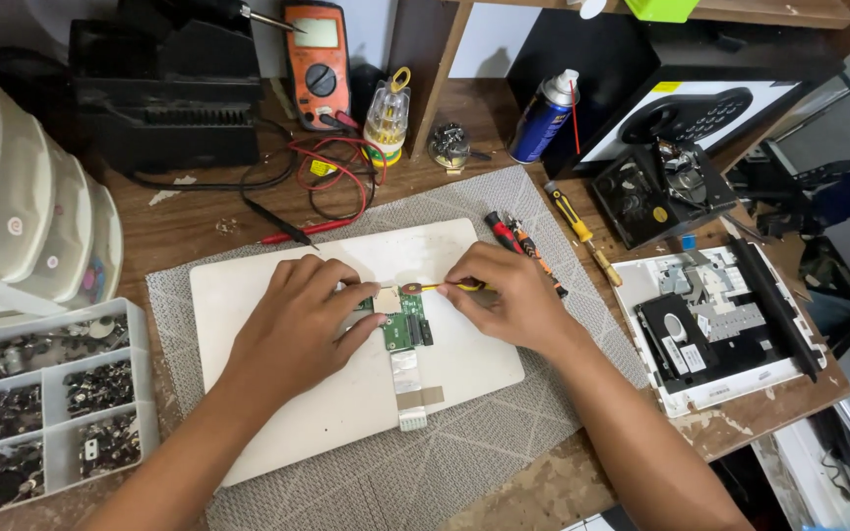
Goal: Testing a circuit board with a multimeter and soldering a component
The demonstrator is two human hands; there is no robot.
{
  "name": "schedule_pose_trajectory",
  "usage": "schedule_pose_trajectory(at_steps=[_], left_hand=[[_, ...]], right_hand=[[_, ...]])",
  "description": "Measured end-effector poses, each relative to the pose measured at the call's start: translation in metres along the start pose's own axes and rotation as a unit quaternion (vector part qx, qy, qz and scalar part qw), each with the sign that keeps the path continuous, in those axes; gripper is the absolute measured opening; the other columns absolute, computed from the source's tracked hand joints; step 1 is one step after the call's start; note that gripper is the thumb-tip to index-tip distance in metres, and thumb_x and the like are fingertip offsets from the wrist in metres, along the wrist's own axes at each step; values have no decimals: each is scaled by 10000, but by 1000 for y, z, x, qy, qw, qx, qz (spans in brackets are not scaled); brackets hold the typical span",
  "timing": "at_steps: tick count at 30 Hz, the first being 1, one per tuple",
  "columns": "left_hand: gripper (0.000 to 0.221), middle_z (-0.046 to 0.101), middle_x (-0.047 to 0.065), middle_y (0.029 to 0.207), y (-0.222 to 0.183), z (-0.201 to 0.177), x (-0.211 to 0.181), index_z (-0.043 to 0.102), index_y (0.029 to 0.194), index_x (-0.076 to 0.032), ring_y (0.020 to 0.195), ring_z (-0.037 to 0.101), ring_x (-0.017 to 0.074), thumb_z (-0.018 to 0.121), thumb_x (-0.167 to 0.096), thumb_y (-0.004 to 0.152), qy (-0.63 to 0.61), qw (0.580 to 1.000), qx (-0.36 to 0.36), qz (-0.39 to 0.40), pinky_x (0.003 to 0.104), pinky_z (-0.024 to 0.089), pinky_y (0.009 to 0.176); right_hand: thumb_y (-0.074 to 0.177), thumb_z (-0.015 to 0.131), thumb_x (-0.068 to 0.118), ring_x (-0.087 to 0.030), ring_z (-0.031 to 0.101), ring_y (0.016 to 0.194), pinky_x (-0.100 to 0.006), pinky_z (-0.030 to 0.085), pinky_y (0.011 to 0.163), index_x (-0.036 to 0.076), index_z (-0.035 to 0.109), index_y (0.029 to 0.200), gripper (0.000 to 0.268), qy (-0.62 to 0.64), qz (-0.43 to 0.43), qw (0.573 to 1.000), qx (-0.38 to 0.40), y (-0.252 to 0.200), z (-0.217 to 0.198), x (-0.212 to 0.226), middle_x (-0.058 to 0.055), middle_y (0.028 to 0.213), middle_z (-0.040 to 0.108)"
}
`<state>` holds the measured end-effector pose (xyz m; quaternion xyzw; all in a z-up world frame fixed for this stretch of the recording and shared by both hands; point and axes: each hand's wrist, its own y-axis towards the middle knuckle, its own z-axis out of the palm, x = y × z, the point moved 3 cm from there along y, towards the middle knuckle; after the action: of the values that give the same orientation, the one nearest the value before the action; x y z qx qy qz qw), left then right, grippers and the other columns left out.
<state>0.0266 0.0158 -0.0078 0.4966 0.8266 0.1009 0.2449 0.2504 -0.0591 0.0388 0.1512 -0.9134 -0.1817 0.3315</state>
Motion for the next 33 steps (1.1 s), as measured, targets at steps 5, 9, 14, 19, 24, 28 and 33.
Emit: schedule_pose_trajectory(at_steps=[5, 9, 14, 19, 24, 28, 33], left_hand=[[275, 640, 20, 994, 1, -1, 0, 750, 1130, -161, 991, 642, 236, 749, -306, 895, -1, 1000, 9, -14, 441, 475, 920], [281, 635, 22, 1006, 2, -3, 1, 746, 1145, -167, 1000, 627, 235, 740, -302, 899, -14, 999, 29, -31, 435, 469, 923], [293, 639, 30, 1024, 3, -2, 2, 741, 1162, -173, 1006, 619, 232, 739, -307, 902, -21, 998, 47, -41, 431, 467, 926], [295, 646, 27, 1036, 4, -3, 2, 741, 1168, -181, 1012, 615, 230, 741, -310, 902, -31, 997, 54, -54, 429, 464, 928], [284, 646, 25, 1032, 4, -3, 3, 741, 1176, -192, 1009, 607, 225, 728, -300, 914, -39, 995, 64, -58, 425, 461, 939], [275, 646, 20, 1026, 4, -2, 4, 742, 1180, -200, 1003, 605, 219, 723, -283, 919, -45, 995, 63, -62, 425, 460, 938], [280, 640, 27, 1036, 4, -2, 5, 731, 1203, -193, 1018, 598, 226, 702, -276, 938, -49, 995, 64, -56, 432, 449, 943]], right_hand=[[865, 744, 47, -265, 677, 610, -350, 537, 531, 43, 731, 820, 47, -15, 14, 1000, 11, -3, 4, 2, -139, 726, 685], [861, 747, 60, -244, 642, 561, -334, 510, 492, 52, 703, 771, 100, -19, 2, 999, 32, -3, 2, 3, -118, 703, 674], [837, 744, 34, -220, 593, 509, -334, 475, 463, 45, 682, 717, 136, 8, 22, 998, 65, 1, -3, 8, -115, 665, 667], [824, 745, 24, -211, 580, 492, -318, 453, 451, 50, 684, 702, 139, 23, 18, 995, 95, 0, -5, 8, -108, 646, 668], [836, 746, 33, -208, 564, 471, -310, 426, 423, 63, 668, 700, 160, 11, -16, 995, 100, 0, -6, 9, -90, 657, 666], [852, 739, 40, -210, 583, 487, -305, 439, 432, 69, 683, 729, 138, -23, -49, 994, 98, 1, -5, 11, -80, 678, 673], [894, 717, 83, -199, 595, 523, -280, 453, 436, 89, 678, 751, 149, -22, -100, 991, 87, -1, 2, 12, -65, 703, 664]])
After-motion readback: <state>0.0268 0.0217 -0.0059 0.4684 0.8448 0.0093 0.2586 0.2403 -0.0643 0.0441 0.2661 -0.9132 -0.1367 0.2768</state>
